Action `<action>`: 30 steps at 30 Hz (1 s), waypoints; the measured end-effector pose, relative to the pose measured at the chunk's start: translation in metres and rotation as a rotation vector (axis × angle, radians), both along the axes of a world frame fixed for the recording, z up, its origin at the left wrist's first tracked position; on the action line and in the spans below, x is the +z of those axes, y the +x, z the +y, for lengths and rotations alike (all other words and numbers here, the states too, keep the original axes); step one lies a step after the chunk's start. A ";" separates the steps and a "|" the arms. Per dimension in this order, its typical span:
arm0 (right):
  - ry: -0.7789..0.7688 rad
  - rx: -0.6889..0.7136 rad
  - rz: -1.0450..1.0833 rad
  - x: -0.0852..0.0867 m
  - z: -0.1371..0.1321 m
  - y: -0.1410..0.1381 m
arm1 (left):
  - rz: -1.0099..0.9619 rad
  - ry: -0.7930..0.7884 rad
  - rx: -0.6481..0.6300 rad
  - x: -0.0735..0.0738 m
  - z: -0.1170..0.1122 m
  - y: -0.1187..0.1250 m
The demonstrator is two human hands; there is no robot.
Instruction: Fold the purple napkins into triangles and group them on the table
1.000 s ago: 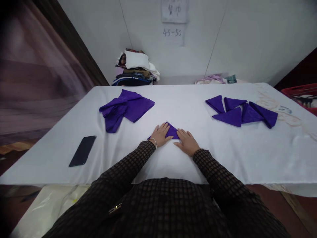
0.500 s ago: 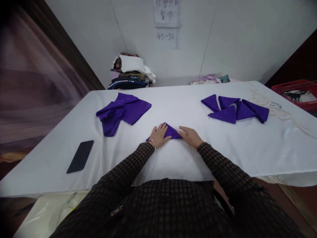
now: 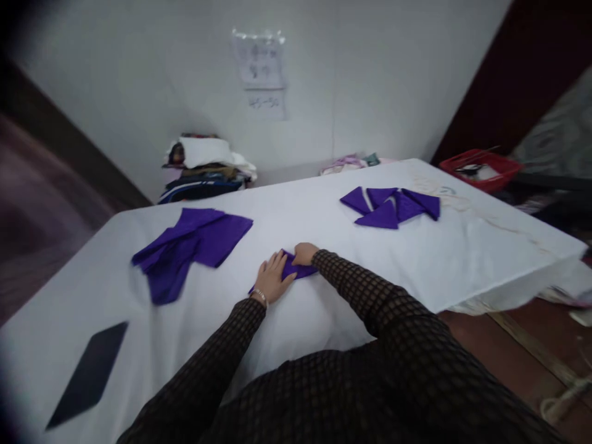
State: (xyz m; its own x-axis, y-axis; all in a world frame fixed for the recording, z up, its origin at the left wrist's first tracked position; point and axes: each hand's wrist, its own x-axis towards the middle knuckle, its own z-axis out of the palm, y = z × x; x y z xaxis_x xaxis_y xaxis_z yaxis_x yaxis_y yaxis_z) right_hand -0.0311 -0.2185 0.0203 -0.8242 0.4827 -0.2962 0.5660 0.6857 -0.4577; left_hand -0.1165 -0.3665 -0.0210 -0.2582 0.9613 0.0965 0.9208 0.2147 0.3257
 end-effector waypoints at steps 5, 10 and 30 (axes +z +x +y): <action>-0.182 -0.083 0.086 0.007 0.001 0.004 | -0.431 0.198 0.207 0.000 0.007 -0.021; -0.422 -0.139 0.197 0.007 -0.007 0.028 | -0.945 0.069 0.308 0.015 0.010 -0.031; -1.218 -0.595 0.853 0.012 0.022 0.167 | -0.706 0.069 -0.080 0.051 0.075 0.026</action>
State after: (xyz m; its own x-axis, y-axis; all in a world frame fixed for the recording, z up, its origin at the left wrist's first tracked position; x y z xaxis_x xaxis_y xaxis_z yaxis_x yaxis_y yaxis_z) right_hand 0.1357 -0.1964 0.0323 -0.7324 0.6116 -0.2992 -0.0891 -0.5217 -0.8485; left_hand -0.0907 -0.2918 0.0302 -0.2100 0.9777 -0.0067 0.4968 0.1126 0.8605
